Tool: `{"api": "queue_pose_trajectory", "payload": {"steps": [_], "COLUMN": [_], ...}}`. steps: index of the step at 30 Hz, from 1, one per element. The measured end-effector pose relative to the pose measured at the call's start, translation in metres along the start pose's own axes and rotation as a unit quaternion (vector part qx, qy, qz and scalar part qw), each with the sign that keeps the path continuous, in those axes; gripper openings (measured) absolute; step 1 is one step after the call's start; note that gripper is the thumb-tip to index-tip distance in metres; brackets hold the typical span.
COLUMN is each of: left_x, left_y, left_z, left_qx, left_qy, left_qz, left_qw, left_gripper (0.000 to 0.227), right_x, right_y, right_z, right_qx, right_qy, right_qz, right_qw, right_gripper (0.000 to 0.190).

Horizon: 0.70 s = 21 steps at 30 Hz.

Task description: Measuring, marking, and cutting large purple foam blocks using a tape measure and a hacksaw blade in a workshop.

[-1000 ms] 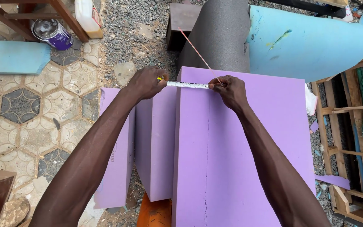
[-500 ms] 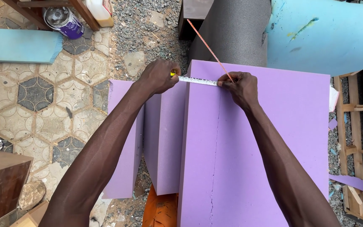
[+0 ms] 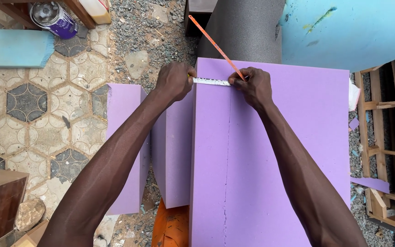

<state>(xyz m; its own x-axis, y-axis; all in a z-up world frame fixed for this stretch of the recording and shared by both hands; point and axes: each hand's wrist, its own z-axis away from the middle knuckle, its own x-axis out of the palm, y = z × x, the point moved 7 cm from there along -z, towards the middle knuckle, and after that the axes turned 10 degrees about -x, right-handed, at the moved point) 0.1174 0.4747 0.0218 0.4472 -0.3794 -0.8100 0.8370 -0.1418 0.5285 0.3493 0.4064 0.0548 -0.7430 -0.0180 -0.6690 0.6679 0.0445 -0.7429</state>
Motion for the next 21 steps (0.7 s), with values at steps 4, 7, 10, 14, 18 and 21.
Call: {"api": "queue_pose_trajectory", "payload": {"steps": [4,7,10,14,18,21], "left_x": [0.010,0.014,0.012,-0.014,-0.038,-0.024], "left_y": [-0.007,-0.009,-0.006,-0.004,-0.007,-0.022], "left_z": [-0.008,-0.008,-0.003,0.047,0.119,0.163], "left_qx": [-0.016,-0.020,-0.019,0.007,0.030,-0.019], "left_qy": [0.010,0.018,0.021,0.065,0.091,0.167], "left_qz": [-0.001,0.011,0.013,0.045,0.225,0.318], "left_qw": [1.000,1.000,1.000,0.997,0.970,0.933], "left_gripper": [0.020,0.020,0.020,0.018,0.019,0.023], "right_x": [0.003,0.002,-0.001,-0.003,0.016,0.051], "right_y": [0.005,0.005,-0.001,-0.035,-0.083,-0.118], "right_z": [0.000,0.004,0.006,0.027,0.061,0.092], "right_qx": [0.014,0.007,-0.005,-0.013,0.019,0.071], "right_qy": [-0.004,0.012,0.031,0.059,0.025,-0.023], "right_qz": [-0.005,-0.021,-0.036,-0.050,-0.113,-0.191], "right_qw": [1.000,1.000,0.999,0.997,0.993,0.979], "right_gripper": [0.009,0.011,0.010,0.010,0.013,0.013]}}
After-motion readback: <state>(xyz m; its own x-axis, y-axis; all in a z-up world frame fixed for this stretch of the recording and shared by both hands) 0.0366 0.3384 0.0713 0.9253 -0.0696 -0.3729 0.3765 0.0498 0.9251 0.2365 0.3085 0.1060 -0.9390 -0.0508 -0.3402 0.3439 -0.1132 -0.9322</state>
